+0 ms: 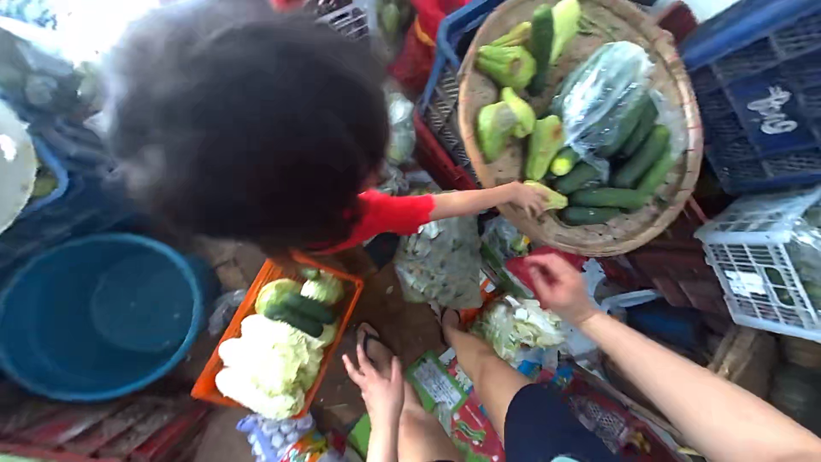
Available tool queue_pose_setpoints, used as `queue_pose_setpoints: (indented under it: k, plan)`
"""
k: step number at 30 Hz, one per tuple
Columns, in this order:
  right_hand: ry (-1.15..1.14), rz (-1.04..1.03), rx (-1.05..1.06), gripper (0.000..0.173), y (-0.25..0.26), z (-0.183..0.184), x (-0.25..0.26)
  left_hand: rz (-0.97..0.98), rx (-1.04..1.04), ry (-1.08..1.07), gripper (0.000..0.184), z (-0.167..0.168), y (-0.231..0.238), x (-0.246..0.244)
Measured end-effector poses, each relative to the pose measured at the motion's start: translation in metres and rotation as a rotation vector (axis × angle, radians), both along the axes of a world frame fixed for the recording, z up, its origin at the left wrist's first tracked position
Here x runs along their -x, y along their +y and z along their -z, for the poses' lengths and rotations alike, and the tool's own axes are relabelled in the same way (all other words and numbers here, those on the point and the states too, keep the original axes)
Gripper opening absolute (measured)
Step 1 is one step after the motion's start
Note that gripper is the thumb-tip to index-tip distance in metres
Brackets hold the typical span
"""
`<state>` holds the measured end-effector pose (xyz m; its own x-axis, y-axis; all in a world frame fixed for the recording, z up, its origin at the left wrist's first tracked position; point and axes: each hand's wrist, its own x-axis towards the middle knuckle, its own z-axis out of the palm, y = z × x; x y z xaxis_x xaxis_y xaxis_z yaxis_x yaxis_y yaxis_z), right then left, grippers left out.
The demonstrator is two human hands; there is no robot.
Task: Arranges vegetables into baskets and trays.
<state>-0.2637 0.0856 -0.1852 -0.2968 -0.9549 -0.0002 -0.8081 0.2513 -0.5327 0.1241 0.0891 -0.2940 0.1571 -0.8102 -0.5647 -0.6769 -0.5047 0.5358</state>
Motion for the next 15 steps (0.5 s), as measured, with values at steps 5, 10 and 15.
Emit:
queue_pose_setpoints:
  k: [5,10,15]
  plan:
    - [0.07,0.52,-0.074,0.038,-0.058,-0.056,0.151,0.249,0.033,0.072,0.089,-0.016,-0.004,0.099]
    - [-0.261,0.812,-0.105,0.059,-0.132,-0.018,0.25,0.492,0.044,0.106,0.084,-0.041,-0.027,0.162]
    - [-0.403,0.893,-0.108,0.083,-0.161,-0.017,0.257,0.641,-0.103,0.235,0.057,-0.08,-0.049,0.218]
